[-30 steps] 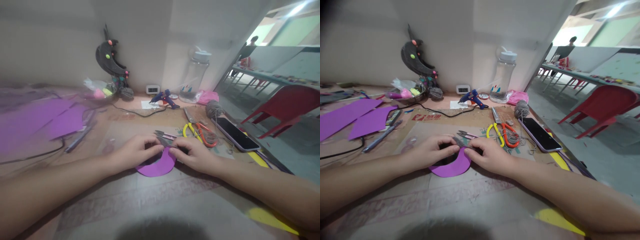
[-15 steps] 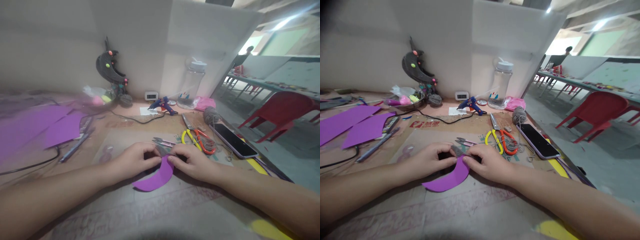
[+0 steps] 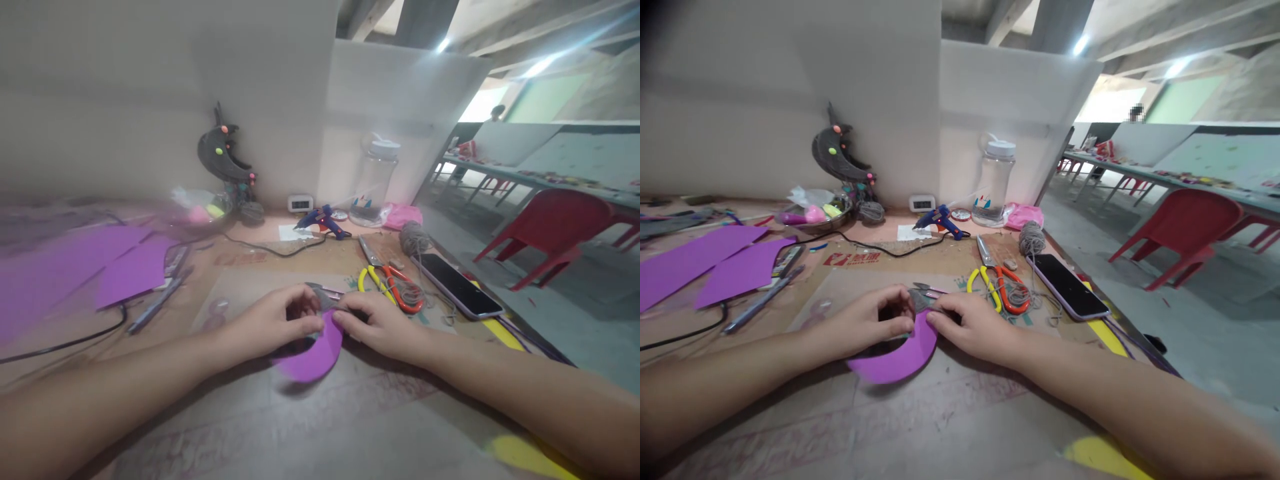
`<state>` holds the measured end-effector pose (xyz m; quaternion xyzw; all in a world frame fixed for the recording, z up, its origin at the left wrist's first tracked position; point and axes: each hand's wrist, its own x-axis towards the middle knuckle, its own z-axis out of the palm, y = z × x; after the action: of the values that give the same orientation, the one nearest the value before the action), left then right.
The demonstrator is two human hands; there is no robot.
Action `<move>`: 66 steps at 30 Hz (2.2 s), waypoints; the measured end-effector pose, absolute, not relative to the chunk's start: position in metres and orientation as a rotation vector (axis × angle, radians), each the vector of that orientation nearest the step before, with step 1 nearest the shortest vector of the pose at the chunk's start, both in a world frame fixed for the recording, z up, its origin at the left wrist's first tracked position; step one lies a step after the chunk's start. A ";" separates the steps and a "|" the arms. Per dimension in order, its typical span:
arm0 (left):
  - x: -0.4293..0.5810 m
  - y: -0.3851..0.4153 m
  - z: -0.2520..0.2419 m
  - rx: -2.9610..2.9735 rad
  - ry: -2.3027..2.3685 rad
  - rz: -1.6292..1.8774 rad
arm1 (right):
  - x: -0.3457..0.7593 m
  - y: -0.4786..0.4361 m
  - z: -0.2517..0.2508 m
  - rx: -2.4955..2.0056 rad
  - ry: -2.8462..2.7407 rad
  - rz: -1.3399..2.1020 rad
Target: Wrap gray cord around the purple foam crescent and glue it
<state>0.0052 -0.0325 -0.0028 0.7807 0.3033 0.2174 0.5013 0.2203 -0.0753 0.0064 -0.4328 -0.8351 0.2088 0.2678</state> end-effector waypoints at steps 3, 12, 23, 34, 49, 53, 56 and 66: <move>0.004 -0.031 -0.005 1.829 0.701 0.584 | 0.221 -0.075 0.007 -1.151 -2.249 0.604; 0.003 -0.039 0.006 1.935 0.821 0.639 | 0.220 -0.077 0.006 -1.102 -2.358 0.554; 0.002 -0.042 0.005 2.016 0.818 0.578 | 0.245 -0.048 0.001 -1.172 -2.189 0.116; 0.001 -0.043 0.007 2.154 0.789 0.549 | 0.238 -0.044 -0.013 -1.097 -2.495 -0.163; -0.001 -0.042 0.008 2.014 0.966 0.557 | 0.240 -0.074 0.016 -1.105 -2.090 -0.136; -0.001 -0.041 0.007 1.978 0.987 0.593 | 0.232 -0.081 0.012 -1.049 -2.344 -0.172; -0.001 -0.041 0.007 2.017 1.009 0.620 | 0.227 -0.083 0.007 -0.961 -2.474 -0.299; -0.001 -0.043 0.008 2.018 0.985 0.611 | 0.223 -0.083 0.002 -0.863 -2.500 -0.563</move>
<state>-0.0011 -0.0433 0.0084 0.7962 0.3888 0.2411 0.3959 0.2234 -0.0828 0.0021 -0.3115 -0.9025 -0.2033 0.2173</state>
